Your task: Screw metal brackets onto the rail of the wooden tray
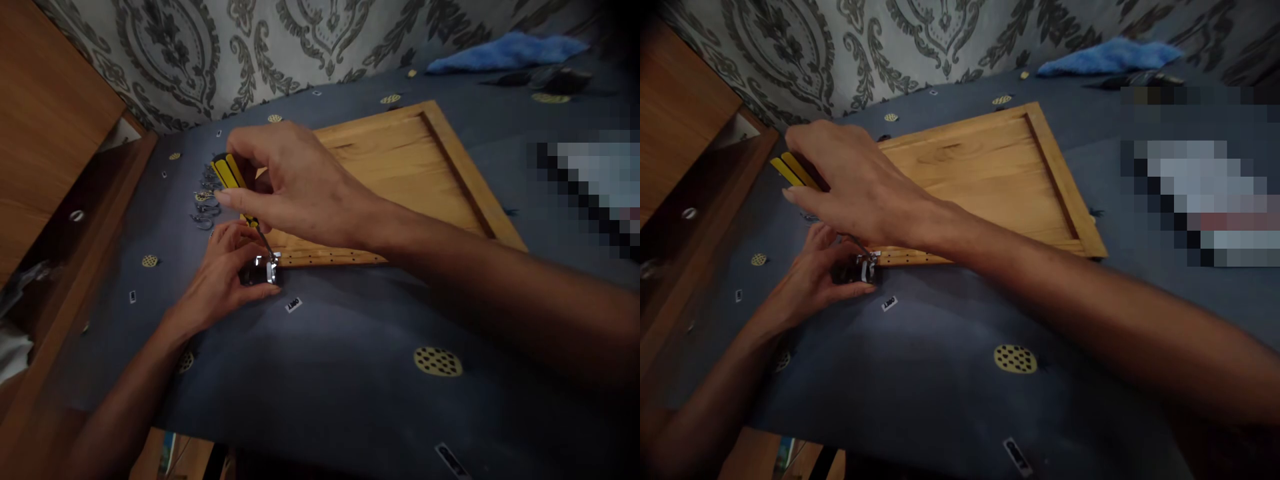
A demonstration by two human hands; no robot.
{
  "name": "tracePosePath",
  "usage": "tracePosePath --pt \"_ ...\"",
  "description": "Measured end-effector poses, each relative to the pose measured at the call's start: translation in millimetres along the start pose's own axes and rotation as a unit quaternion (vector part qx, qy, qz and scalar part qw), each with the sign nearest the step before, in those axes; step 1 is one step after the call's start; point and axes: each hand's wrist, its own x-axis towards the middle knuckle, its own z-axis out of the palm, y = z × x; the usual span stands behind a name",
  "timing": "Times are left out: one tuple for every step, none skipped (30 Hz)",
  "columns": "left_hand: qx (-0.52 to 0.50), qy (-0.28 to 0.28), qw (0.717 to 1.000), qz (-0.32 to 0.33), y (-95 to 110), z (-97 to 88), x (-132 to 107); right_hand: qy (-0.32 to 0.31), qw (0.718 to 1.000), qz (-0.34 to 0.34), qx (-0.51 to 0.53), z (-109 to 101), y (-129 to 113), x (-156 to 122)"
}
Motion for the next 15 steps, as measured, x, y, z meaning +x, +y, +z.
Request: tracePosePath --pt "-0.001 -0.003 1.0 -0.004 -0.2 -0.1 -0.1 0.003 1.0 -0.001 0.0 1.0 0.9 0.1" --pt "-0.001 -0.006 1.0 -0.008 -0.4 -0.2 -0.1 0.006 1.0 -0.003 0.002 2.1 2.1 0.1" --pt "-0.001 -0.007 1.0 -0.011 -0.6 -0.4 -0.1 0.006 1.0 -0.004 0.008 3.3 3.4 0.0" --pt "-0.001 -0.009 1.0 -0.014 -0.8 -0.6 0.0 0.006 1.0 -0.006 0.017 4.4 4.8 -0.2" --pt "-0.002 -0.012 1.0 -0.017 -1.0 -0.9 0.1 0.006 1.0 -0.008 0.027 5.5 6.3 -0.4" --pt "-0.003 -0.015 1.0 -0.019 -1.1 -1.3 0.2 0.006 0.999 -0.012 0.036 6.4 7.6 -0.7" --pt "-0.003 -0.019 1.0 -0.022 -1.1 -1.6 0.4 0.006 0.999 -0.018 0.043 7.2 8.7 -1.0" --pt "-0.004 -0.023 0.999 -0.024 -1.0 -2.0 0.5 0.008 0.999 -0.024 0.046 7.6 9.4 -1.2" --pt "-0.004 -0.026 0.999 -0.026 -0.8 -2.3 0.7 0.007 0.998 -0.03 0.048 7.6 9.5 -1.4" --pt "-0.003 -0.027 0.999 -0.028 -0.6 -2.4 0.8 0.006 0.998 -0.033 0.046 7.2 9.1 -1.4" --pt "-0.001 -0.026 0.999 -0.029 -0.5 -2.4 0.9 0.0 0.999 -0.031 0.043 6.4 8.1 -1.5" --pt "0.001 -0.024 0.999 -0.028 -0.3 -2.2 1.0 -0.007 0.999 -0.026 0.036 5.3 6.6 -1.4" --pt "0.003 -0.02 0.999 -0.025 -0.3 -1.9 1.0 -0.011 0.999 -0.02 0.028 4.0 4.9 -1.3" --pt "0.003 -0.016 1.0 -0.022 -0.4 -1.4 0.9 -0.013 1.0 -0.013 0.019 2.7 3.2 -1.2" --pt "0.002 -0.011 1.0 -0.017 -0.5 -0.8 0.8 -0.015 1.0 -0.006 0.011 1.5 1.8 -1.1"
